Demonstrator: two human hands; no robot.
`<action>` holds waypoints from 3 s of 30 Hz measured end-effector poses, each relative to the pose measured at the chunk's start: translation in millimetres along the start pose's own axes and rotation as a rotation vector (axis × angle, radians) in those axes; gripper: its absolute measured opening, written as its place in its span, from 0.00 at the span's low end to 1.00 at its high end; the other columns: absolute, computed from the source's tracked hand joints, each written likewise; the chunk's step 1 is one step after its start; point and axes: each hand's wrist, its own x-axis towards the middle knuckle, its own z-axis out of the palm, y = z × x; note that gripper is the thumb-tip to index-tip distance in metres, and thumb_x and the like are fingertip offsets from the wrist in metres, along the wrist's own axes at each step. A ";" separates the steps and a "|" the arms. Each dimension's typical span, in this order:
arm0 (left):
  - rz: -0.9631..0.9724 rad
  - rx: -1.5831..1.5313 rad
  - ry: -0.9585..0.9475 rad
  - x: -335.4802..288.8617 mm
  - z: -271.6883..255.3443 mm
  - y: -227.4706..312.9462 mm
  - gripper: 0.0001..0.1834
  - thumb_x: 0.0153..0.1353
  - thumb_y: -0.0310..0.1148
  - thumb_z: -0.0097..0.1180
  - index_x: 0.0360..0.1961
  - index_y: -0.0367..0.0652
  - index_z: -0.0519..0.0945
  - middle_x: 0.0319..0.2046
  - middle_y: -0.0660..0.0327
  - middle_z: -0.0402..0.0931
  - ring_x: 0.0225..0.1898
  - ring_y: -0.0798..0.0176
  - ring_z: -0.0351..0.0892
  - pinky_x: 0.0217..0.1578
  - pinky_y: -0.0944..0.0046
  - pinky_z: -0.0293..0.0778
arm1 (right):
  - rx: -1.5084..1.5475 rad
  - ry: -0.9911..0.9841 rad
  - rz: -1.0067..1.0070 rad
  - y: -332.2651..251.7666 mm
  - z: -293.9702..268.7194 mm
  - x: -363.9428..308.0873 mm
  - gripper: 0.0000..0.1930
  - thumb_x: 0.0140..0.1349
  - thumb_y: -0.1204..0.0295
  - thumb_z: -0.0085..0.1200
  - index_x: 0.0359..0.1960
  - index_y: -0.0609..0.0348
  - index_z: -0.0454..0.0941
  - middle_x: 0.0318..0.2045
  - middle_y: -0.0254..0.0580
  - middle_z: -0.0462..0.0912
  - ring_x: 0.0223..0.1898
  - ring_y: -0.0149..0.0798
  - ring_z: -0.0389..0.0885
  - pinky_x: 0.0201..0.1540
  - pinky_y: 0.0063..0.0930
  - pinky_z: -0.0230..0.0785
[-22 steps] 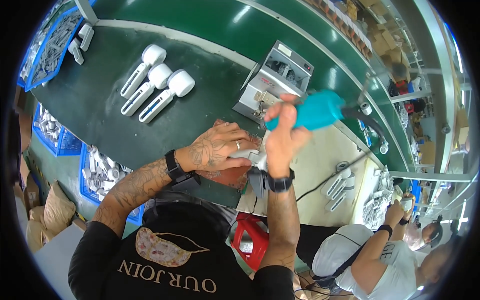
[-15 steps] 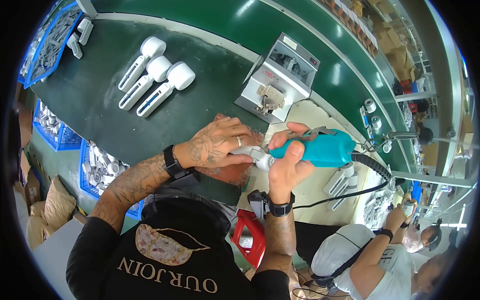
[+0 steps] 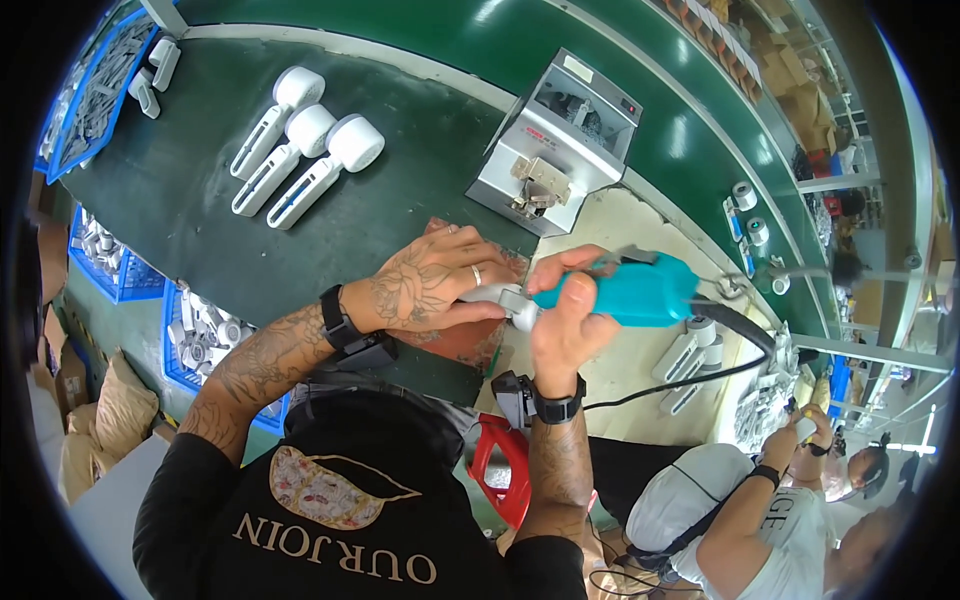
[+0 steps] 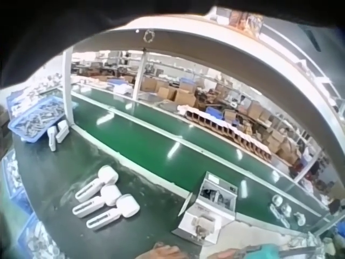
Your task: The person picks up a white plastic component, aligns it with a second piece on a red work surface, and joins them using a power screwdriver. After each assembly, the person places the completed item into a row on the green workbench and repeats the process.
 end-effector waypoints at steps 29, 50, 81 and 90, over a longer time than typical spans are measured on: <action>0.026 -0.027 0.034 -0.6 -7.9 3.2 0.21 0.57 0.39 0.59 0.51 0.45 0.79 0.42 0.60 0.76 0.44 0.56 0.72 0.48 0.56 0.71 | -0.142 0.027 -0.113 14.5 43.0 75.2 0.18 0.75 0.59 0.45 0.43 0.65 0.72 0.25 0.37 0.75 0.29 0.32 0.76 0.34 0.25 0.68; -0.006 -0.009 0.031 0.2 -6.4 2.0 0.21 0.56 0.40 0.60 0.52 0.47 0.80 0.42 0.61 0.76 0.45 0.56 0.72 0.48 0.55 0.71 | -0.029 0.021 -0.004 -23.1 0.1 -18.1 0.29 0.69 0.46 0.52 0.45 0.67 0.69 0.21 0.40 0.70 0.22 0.36 0.70 0.27 0.30 0.65; 0.215 0.045 0.025 -36.6 -26.0 30.1 0.19 0.53 0.33 0.67 0.48 0.49 0.79 0.41 0.63 0.80 0.44 0.57 0.79 0.45 0.58 0.73 | 0.176 0.226 0.137 -63.6 5.6 -63.7 0.26 0.69 0.44 0.47 0.44 0.60 0.71 0.20 0.35 0.68 0.23 0.33 0.66 0.28 0.28 0.60; -0.333 0.356 0.345 -92.6 -81.9 -24.6 0.19 0.64 0.22 0.50 0.57 0.43 0.75 0.51 0.49 0.73 0.51 0.43 0.74 0.53 0.52 0.71 | -0.042 0.345 0.044 -77.4 -0.8 -122.4 0.30 0.69 0.43 0.49 0.43 0.65 0.70 0.20 0.36 0.68 0.21 0.33 0.67 0.25 0.27 0.61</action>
